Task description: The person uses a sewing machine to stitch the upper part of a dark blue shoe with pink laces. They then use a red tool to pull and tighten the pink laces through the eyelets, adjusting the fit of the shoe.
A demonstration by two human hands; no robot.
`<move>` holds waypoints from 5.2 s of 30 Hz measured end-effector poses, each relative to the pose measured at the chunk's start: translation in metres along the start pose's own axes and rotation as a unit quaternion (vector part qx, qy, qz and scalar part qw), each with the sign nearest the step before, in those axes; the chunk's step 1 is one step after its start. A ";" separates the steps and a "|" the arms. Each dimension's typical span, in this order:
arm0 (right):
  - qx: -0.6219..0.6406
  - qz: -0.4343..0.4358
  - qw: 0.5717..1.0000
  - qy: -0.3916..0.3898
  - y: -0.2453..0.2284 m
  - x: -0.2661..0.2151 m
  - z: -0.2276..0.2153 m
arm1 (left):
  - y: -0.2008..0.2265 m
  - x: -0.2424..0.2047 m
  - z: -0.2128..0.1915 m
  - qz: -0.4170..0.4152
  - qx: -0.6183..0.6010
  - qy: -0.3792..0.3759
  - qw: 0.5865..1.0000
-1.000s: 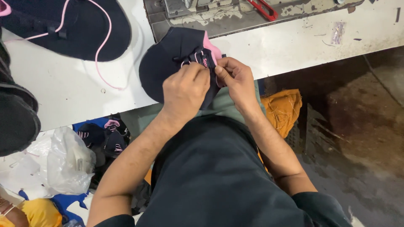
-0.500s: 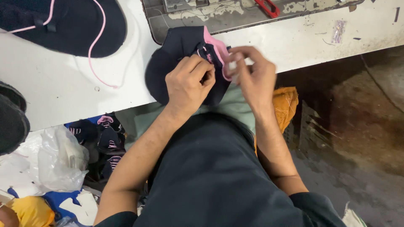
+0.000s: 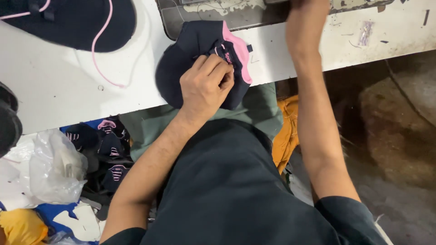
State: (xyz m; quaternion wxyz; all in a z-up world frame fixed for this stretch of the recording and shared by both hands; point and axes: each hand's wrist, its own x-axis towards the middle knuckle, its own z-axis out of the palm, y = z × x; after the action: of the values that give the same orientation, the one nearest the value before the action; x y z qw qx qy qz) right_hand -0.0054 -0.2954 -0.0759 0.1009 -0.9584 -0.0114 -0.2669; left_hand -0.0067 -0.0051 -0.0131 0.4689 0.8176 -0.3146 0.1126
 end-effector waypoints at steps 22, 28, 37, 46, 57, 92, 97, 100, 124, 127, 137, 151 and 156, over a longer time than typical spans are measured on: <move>0.806 0.568 0.035 -0.159 -0.158 -0.059 -0.087 | -0.007 -0.003 -0.001 -0.009 -0.038 -0.017 0.999; 0.804 0.574 0.030 -0.152 -0.157 -0.058 -0.084 | -0.010 -0.003 -0.001 -0.010 -0.040 -0.019 0.999; 0.799 0.581 0.032 -0.154 -0.159 -0.053 -0.084 | -0.014 -0.005 0.000 -0.010 -0.043 -0.022 0.999; 0.772 0.615 0.030 -0.156 -0.157 -0.041 -0.087 | -0.013 -0.003 -0.001 -0.010 -0.046 -0.027 0.999; 0.736 0.658 0.040 -0.152 -0.155 -0.044 -0.075 | -0.013 -0.005 0.004 0.002 -0.026 -0.043 0.999; 0.531 0.481 0.672 -0.189 -0.135 -0.038 -0.047 | 0.017 -0.019 0.010 0.049 0.207 0.006 0.977; 0.546 0.489 0.656 -0.182 -0.136 -0.039 -0.047 | 0.003 -0.013 0.008 -0.064 0.008 0.037 0.997; 0.543 0.486 0.658 -0.190 -0.134 -0.038 -0.049 | -0.002 -0.009 0.001 -0.104 -0.080 0.050 0.990; 0.795 0.564 0.083 -0.207 -0.172 -0.032 -0.092 | -0.016 -0.015 -0.004 -0.090 -0.130 0.029 0.987; 0.788 0.577 0.084 -0.198 -0.172 -0.031 -0.091 | -0.017 -0.015 -0.004 -0.079 -0.122 0.031 0.989; 0.783 0.586 0.083 -0.190 -0.171 -0.033 -0.086 | -0.016 -0.012 -0.008 -0.063 -0.140 0.034 0.988; 0.739 0.600 0.238 -0.193 -0.176 -0.038 -0.089 | -0.015 -0.014 -0.005 -0.060 -0.128 0.035 0.989; 0.612 0.524 0.576 -0.140 -0.173 -0.030 -0.087 | -0.013 -0.017 -0.006 -0.068 -0.114 0.036 0.991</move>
State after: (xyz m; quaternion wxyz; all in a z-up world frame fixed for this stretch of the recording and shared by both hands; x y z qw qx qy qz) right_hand -0.0889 -0.1428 0.0135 0.7829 -0.5331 0.3182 0.0401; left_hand -0.0114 0.0115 -0.0271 0.5767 0.7736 -0.2523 0.0731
